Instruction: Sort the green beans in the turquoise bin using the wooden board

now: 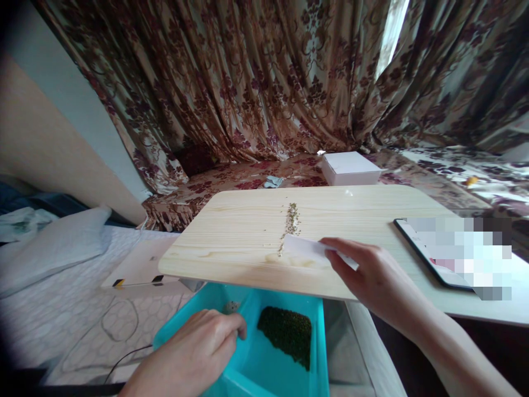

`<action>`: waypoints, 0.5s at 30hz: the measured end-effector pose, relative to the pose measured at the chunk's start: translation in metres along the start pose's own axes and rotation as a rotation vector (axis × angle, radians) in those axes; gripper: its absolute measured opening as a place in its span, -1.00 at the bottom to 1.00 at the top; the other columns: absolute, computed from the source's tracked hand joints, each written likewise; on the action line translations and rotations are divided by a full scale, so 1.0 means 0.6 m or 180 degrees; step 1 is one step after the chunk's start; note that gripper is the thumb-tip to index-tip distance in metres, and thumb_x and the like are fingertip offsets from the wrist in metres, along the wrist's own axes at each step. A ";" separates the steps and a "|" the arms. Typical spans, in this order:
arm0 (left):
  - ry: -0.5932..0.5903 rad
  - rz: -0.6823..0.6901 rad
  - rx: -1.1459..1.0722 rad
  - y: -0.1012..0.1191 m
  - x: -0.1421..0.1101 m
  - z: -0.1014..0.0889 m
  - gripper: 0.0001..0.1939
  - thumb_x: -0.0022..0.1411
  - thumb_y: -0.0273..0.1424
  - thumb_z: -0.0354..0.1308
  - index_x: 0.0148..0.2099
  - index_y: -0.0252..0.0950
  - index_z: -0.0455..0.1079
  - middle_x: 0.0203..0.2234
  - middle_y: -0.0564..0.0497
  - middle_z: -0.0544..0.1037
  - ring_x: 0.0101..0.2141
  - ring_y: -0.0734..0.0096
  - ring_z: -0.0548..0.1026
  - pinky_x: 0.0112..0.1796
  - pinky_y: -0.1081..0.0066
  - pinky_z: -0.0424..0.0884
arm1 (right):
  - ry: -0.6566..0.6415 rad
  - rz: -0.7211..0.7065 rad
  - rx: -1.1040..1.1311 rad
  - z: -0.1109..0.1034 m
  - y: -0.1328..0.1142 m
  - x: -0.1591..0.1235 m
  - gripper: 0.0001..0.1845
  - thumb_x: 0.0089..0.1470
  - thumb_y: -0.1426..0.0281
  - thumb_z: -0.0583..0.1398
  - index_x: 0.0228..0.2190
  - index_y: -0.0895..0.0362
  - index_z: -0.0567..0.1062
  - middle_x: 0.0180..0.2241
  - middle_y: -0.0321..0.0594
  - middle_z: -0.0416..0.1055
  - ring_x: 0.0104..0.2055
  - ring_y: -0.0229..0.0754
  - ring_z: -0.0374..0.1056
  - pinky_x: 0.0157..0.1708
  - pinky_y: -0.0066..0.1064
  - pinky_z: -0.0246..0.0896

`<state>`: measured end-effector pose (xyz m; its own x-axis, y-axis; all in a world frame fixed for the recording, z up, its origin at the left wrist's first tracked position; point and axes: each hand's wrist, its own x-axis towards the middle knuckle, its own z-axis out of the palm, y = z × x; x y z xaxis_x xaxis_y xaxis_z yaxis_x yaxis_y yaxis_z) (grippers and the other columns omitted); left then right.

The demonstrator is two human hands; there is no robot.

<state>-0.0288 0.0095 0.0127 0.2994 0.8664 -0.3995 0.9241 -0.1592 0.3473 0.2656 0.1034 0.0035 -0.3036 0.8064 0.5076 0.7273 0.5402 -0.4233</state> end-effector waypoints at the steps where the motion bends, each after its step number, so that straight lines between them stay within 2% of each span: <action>1: -0.0014 0.0000 -0.0020 0.001 0.000 -0.001 -0.59 0.43 -0.49 -0.17 -0.06 -0.23 0.55 -0.17 -0.11 0.63 -0.06 0.07 0.53 -0.01 0.21 0.35 | 0.0004 0.0048 -0.0076 0.006 0.000 0.011 -0.63 0.23 0.23 0.11 -0.21 0.06 0.70 -0.34 -0.16 0.72 -0.51 -0.05 0.59 -0.49 -0.31 0.47; 5: -0.0105 -0.0035 -0.0057 0.001 0.001 -0.004 -0.60 0.43 -0.49 -0.15 -0.04 -0.24 0.55 -0.15 -0.11 0.63 -0.05 0.05 0.53 -0.01 0.20 0.34 | -0.0024 0.0163 -0.0328 0.028 0.009 0.038 -0.62 0.18 0.29 0.08 -0.21 0.06 0.69 -0.41 -0.16 0.70 -0.49 -0.01 0.59 -0.51 -0.31 0.37; 10: -0.0024 0.0027 -0.0118 -0.005 0.004 0.002 -0.59 0.44 -0.49 -0.17 -0.06 -0.23 0.54 -0.16 -0.10 0.63 -0.06 0.07 0.52 0.00 0.19 0.34 | -0.0010 0.0218 -0.0399 0.041 0.023 0.046 -0.59 0.20 0.26 0.06 -0.19 0.09 0.69 -0.45 -0.16 0.67 -0.50 -0.02 0.58 -0.50 -0.32 0.32; 15: -0.0050 0.0013 -0.0084 -0.008 0.003 0.006 -0.60 0.43 -0.48 -0.17 -0.05 -0.24 0.53 -0.15 -0.11 0.63 -0.05 0.06 0.52 -0.01 0.18 0.34 | -0.0092 0.0180 -0.0291 0.047 0.007 0.058 -0.59 0.18 0.28 0.06 -0.22 0.09 0.69 -0.44 -0.20 0.68 -0.48 -0.08 0.58 -0.48 -0.36 0.33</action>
<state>-0.0321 0.0101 0.0072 0.3072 0.8582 -0.4113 0.9163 -0.1500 0.3713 0.2410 0.1405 -0.0018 -0.2772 0.8423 0.4623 0.7964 0.4706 -0.3798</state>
